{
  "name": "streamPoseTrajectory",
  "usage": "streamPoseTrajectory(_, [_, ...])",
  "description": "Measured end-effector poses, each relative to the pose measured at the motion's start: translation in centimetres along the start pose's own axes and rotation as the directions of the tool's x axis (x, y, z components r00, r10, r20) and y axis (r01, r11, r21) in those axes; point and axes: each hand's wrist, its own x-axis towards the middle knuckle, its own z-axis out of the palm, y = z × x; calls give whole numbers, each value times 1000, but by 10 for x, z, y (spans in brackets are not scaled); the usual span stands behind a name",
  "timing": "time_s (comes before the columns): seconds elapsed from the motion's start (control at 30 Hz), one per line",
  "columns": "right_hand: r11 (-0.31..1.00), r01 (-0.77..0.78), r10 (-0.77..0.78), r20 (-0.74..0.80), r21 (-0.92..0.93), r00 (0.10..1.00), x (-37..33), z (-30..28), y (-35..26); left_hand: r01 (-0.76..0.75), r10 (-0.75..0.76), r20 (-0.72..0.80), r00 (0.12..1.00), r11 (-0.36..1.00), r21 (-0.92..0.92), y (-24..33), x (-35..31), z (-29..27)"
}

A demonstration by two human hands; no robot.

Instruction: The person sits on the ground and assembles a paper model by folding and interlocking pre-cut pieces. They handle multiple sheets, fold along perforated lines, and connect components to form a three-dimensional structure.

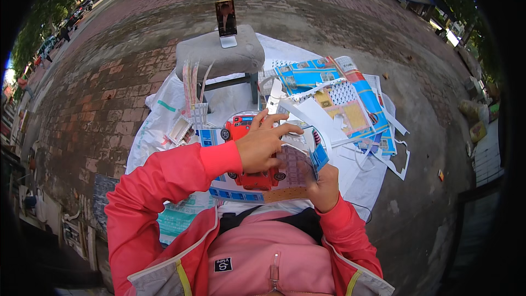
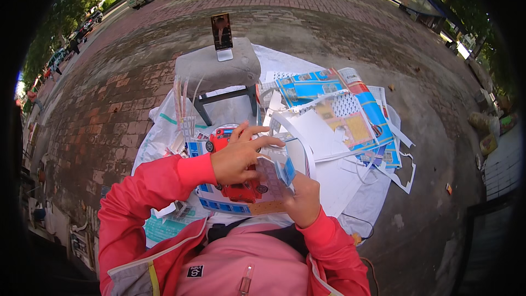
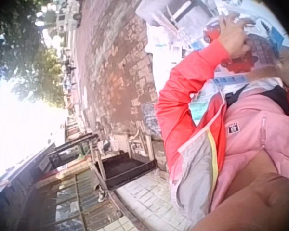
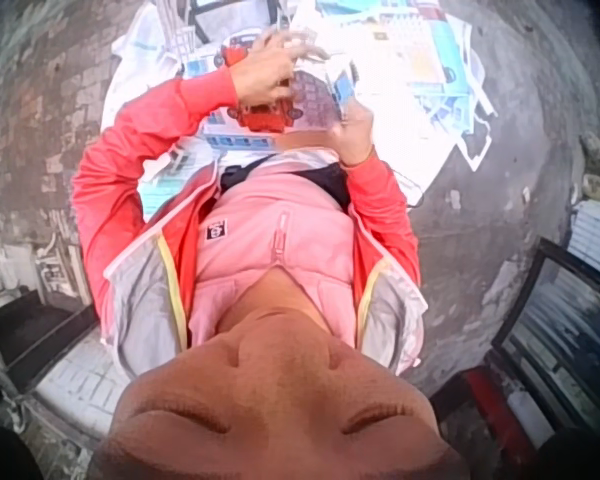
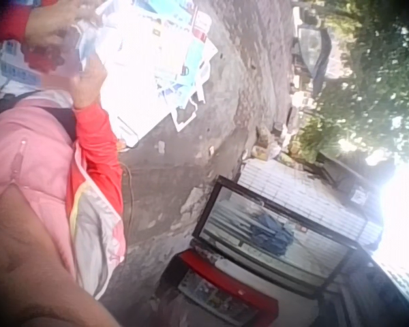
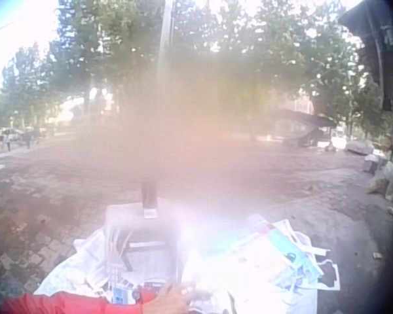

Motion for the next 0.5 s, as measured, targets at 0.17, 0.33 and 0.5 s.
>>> streamPoseTrajectory(0.17, [793,-388,269,301,470,915,13,-24,26,-119,134,75,988,976,-180,4,2,-9])
streamPoseTrajectory(0.33, [654,-412,245,338,634,909,16,-18,48,-183,211,76,974,944,-274,5,8,-9])
streamPoseTrajectory(0.5, [597,-399,231,327,696,916,16,-10,54,-204,227,59,972,942,-268,0,8,-3])
